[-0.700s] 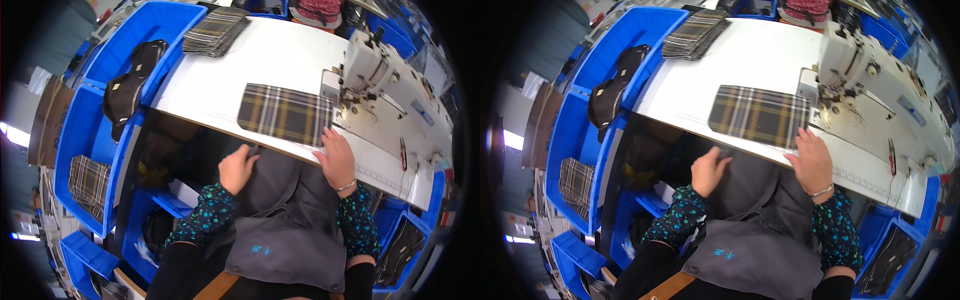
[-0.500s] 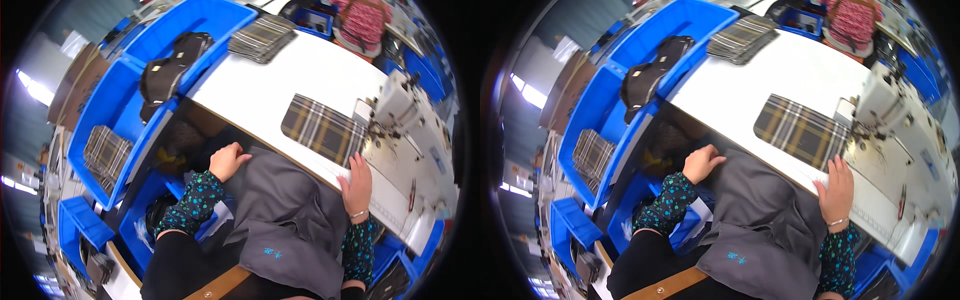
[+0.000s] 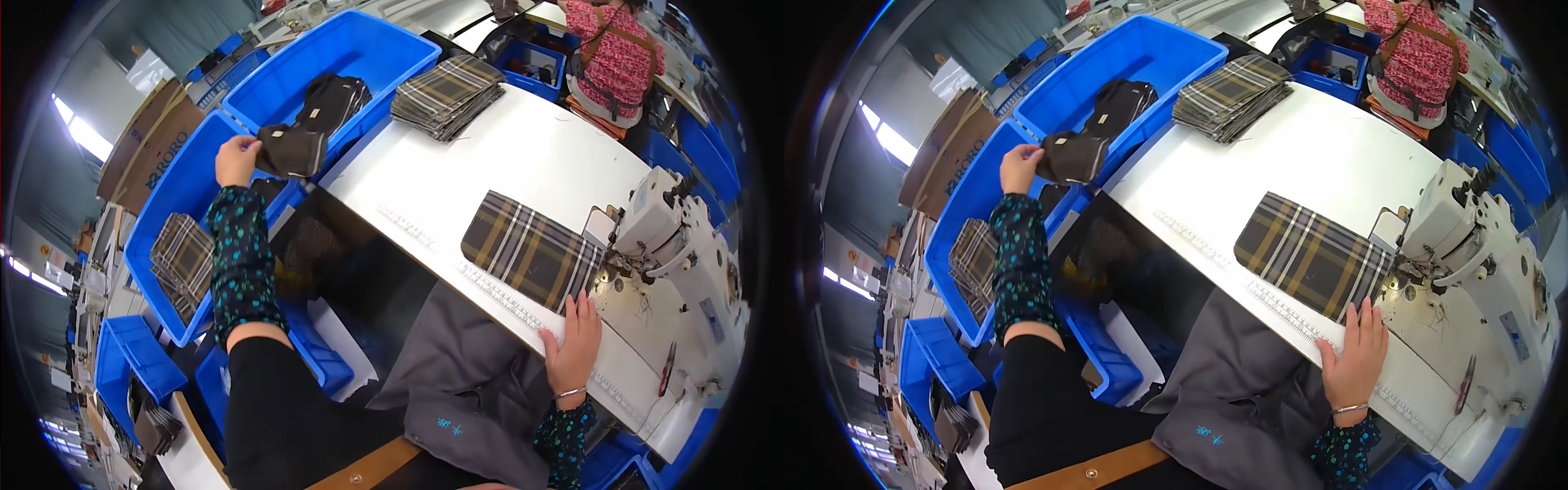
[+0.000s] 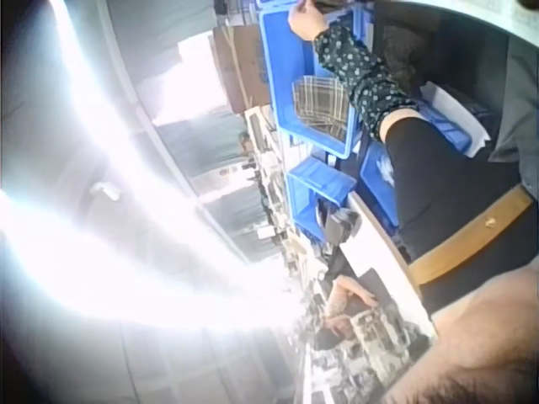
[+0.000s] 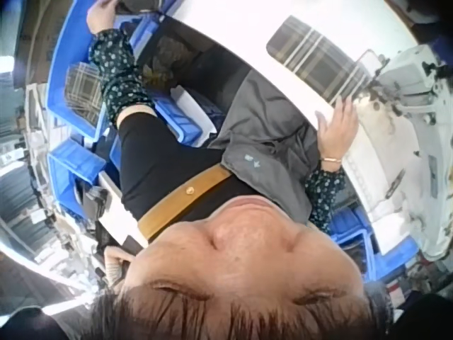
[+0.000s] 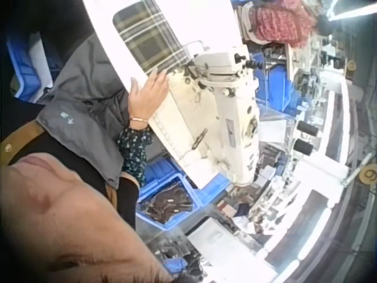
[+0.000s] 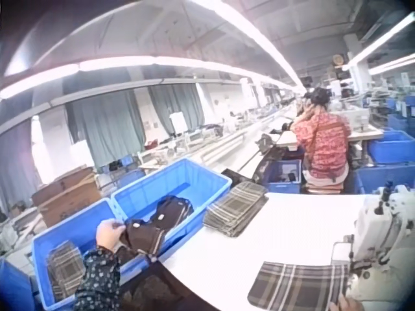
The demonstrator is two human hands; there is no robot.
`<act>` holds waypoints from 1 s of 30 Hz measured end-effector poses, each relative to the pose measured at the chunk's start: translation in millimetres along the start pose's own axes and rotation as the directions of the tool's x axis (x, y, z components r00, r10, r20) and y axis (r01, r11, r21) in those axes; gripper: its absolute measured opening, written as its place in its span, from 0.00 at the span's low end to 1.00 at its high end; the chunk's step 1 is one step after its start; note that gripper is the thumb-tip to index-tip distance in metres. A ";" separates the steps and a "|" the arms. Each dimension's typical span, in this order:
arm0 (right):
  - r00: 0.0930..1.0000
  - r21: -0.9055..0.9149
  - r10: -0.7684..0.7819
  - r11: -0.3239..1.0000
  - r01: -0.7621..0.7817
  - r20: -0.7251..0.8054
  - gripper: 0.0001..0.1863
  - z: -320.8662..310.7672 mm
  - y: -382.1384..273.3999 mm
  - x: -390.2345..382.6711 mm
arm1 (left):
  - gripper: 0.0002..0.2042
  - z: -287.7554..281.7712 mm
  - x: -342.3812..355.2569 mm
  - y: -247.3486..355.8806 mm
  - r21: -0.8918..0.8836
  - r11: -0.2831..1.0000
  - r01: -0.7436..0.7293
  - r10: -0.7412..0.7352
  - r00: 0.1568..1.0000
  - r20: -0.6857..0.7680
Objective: The person sews a zipper onto a dark fabric pouch using an industrial sewing machine. They guide the pouch under the needle, stitch along the zipper, and then place the finished item into a blue bin. The person repeats this process with a second pouch.
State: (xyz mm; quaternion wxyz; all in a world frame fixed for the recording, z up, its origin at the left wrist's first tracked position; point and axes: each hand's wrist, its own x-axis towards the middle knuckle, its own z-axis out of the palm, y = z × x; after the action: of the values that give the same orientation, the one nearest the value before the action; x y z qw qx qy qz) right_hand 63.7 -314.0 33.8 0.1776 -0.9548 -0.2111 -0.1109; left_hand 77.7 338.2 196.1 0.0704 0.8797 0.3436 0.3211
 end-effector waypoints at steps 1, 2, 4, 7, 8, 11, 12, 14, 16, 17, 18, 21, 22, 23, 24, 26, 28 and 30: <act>1.000 0.007 0.005 1.000 -0.005 0.002 0.40 0.2 -1.1 -0.4 | 0.11 -8.6 2.5 12.9 -0.052 0.997 -0.050 0.048 0.998 -0.036; 1.000 0.012 0.023 1.000 -0.023 0.001 0.40 -0.3 -1.4 -0.9 | 0.10 -21.6 -0.6 29.2 -0.107 0.980 -0.169 0.160 0.983 -0.090; 1.000 0.027 0.011 1.000 -0.011 -0.007 0.40 -0.8 -2.4 -1.1 | 0.08 -55.9 -19.6 68.0 -0.327 0.881 -0.342 0.337 0.939 -0.075; 0.996 0.063 -0.033 0.997 0.038 -0.080 0.40 -6.8 -6.0 0.6 | 0.06 -113.3 -57.3 125.5 -0.662 0.678 -0.320 0.468 0.882 0.053; 0.989 0.116 -0.077 0.989 0.092 -0.128 0.40 -11.3 -8.6 1.5 | 0.05 -132.4 -71.1 139.2 -0.736 0.629 -0.250 0.485 0.866 0.120; 0.938 0.263 -0.184 0.928 0.264 -0.293 0.43 -26.0 -27.2 4.4 | 0.05 -153.7 -117.2 167.3 -0.925 0.377 -0.042 0.584 0.786 0.203; 0.903 0.257 -0.227 0.908 0.332 -0.366 0.43 -30.7 -36.7 5.2 | 0.06 -153.5 -130.7 172.4 -0.962 0.260 0.084 0.623 0.746 0.233; 0.810 0.242 -0.295 0.853 0.463 -0.507 0.42 -39.6 -56.9 6.6 | 0.07 -142.2 -152.6 178.4 -0.950 0.234 0.205 0.677 0.667 0.311; 0.776 0.213 -0.325 0.839 0.500 -0.541 0.36 -46.9 -74.1 7.2 | 0.07 -118.7 -168.2 181.1 -0.910 0.263 0.320 0.730 0.551 0.405; 0.776 0.194 -0.368 0.831 0.522 -0.512 0.30 -50.9 -78.5 7.4 | 0.07 -107.0 -178.1 180.1 -0.844 0.265 0.466 0.715 0.492 0.496; 0.774 0.175 -0.411 0.820 0.545 -0.482 0.24 -53.6 -81.0 7.2 | 0.07 -95.4 -188.1 177.6 -0.759 0.252 0.601 0.709 0.420 0.567; 0.814 0.403 -0.428 0.716 0.571 -0.393 0.12 -55.0 -79.5 2.8 | 0.05 -62.6 -213.5 164.3 -0.572 0.232 0.787 0.681 0.288 0.673; 0.834 0.494 -0.425 0.672 0.552 -0.353 0.12 -51.3 -78.0 0.0 | 0.06 -54.3 -221.3 158.9 -0.537 0.199 0.819 0.676 0.283 0.681; 0.861 0.589 -0.466 0.644 0.488 -0.204 0.13 -45.6 -77.3 -4.3 | 0.07 -48.9 -228.7 152.6 -0.477 0.197 0.857 0.623 0.267 0.736; 0.844 0.622 -0.530 0.634 0.460 -0.084 0.17 -37.0 -78.7 -9.6 | 0.08 -44.9 -235.7 147.3 -0.413 0.178 0.893 0.587 0.240 0.773; 0.811 0.678 -0.585 0.605 0.418 0.021 0.19 -11.3 -89.0 -20.9 | 0.09 -41.2 -250.1 139.7 -0.350 0.132 0.927 0.613 0.201 0.764; 0.741 0.660 -0.636 0.655 0.369 0.216 0.20 17.7 -98.4 -29.7 | 0.07 -42.2 -260.2 136.6 -0.291 0.084 0.953 0.679 0.159 0.717; 0.732 0.667 -0.582 0.706 0.240 0.353 0.22 39.3 -101.9 -39.1 | 0.08 -46.2 -267.6 136.3 -0.259 0.055 0.964 0.727 0.139 0.673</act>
State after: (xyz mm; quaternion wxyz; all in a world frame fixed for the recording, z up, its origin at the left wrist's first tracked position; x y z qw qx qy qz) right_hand -10.6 -226.7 16.5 0.3616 -0.7676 -0.4924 0.1939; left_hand -23.7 57.0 141.0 0.8832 0.4103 0.0107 -0.2271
